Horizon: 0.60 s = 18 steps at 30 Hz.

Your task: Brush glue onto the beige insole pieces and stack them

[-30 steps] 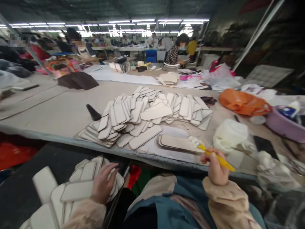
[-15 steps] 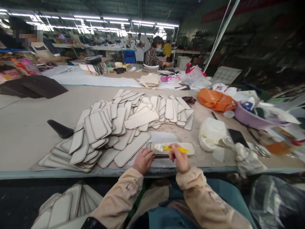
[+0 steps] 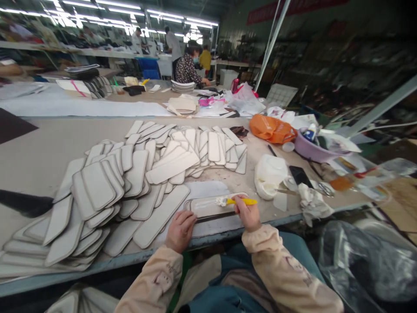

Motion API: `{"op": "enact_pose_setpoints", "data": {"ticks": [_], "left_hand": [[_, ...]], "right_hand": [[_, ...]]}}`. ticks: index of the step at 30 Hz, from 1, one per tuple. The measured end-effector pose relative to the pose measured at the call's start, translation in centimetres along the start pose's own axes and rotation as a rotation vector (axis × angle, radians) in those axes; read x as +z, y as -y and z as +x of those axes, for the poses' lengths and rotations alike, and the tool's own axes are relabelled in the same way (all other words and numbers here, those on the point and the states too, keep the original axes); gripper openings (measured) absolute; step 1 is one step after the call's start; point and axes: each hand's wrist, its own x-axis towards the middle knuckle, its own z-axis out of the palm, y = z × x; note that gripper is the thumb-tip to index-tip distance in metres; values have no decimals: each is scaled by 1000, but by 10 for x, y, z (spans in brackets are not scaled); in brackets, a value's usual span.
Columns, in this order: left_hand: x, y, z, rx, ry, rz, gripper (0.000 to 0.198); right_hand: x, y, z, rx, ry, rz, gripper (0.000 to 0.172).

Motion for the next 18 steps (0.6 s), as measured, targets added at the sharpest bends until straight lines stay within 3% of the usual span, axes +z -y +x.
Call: {"op": "enact_pose_setpoints", "data": {"ticks": [5,9,13,18], "left_hand": [[-1,2,2,22,17,14,20],[-1,2,2,11,16,20,16],[-1,-1,3,5,-17,25,13],[-1,-3,2,-2,-5,23,13]], "right_hand": [[-54,-6,9,10,-177,-144,30],[-72,-3,5,7,-252,-225,29],[-49,1,-11,-87,-213,-122,28],[15,9,-33,-77,151,189,28]]}}
